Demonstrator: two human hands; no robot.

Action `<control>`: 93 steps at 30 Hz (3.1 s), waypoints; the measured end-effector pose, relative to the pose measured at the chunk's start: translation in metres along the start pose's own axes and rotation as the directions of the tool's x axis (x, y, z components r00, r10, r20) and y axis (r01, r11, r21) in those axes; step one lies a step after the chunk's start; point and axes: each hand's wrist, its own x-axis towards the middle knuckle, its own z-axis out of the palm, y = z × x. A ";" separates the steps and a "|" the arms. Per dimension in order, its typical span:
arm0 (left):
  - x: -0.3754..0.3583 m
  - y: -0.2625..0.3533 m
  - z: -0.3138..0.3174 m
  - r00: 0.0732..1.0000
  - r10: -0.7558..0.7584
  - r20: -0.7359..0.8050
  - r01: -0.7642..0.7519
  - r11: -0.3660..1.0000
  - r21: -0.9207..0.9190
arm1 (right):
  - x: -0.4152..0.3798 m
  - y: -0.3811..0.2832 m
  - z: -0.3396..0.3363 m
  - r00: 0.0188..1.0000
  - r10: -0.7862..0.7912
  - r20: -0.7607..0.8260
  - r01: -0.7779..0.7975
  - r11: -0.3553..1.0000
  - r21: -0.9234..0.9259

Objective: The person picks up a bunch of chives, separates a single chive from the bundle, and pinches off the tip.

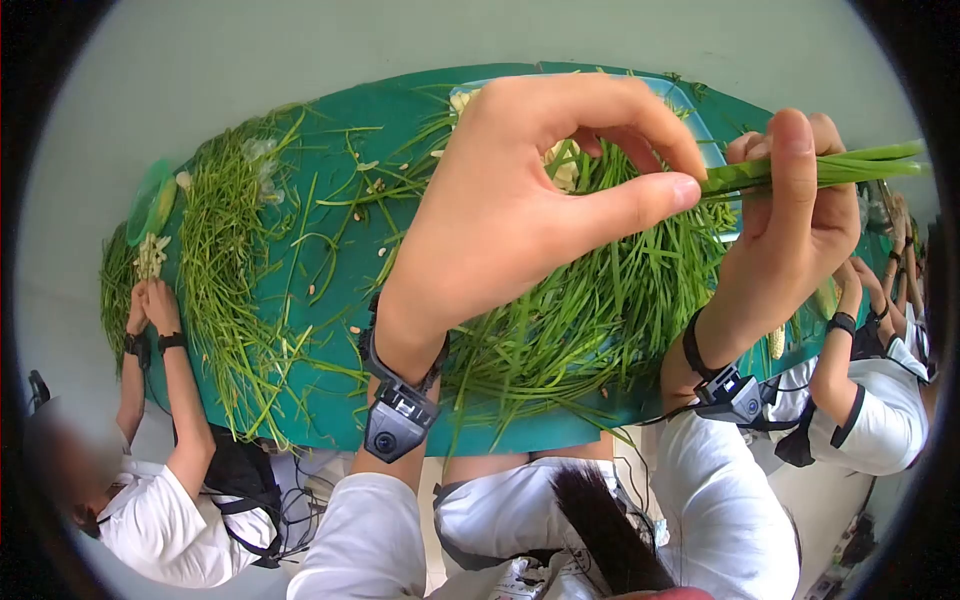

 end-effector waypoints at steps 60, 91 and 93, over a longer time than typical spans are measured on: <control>0.006 -0.025 0.014 0.880 0.216 -0.423 0.027 0.866 0.499 | 0.001 0.014 0.016 0.973 -0.033 0.228 0.113 0.931 -0.348; 0.001 -0.003 -0.005 0.975 -0.022 -0.223 -0.030 0.973 -0.229 | 0.000 -0.011 0.004 0.832 0.307 0.463 -0.238 0.950 -0.202; 0.000 -0.002 -0.003 0.972 -0.027 -0.235 -0.032 0.970 -0.241 | -0.007 -0.010 0.009 0.852 0.200 0.483 -0.158 0.979 -0.126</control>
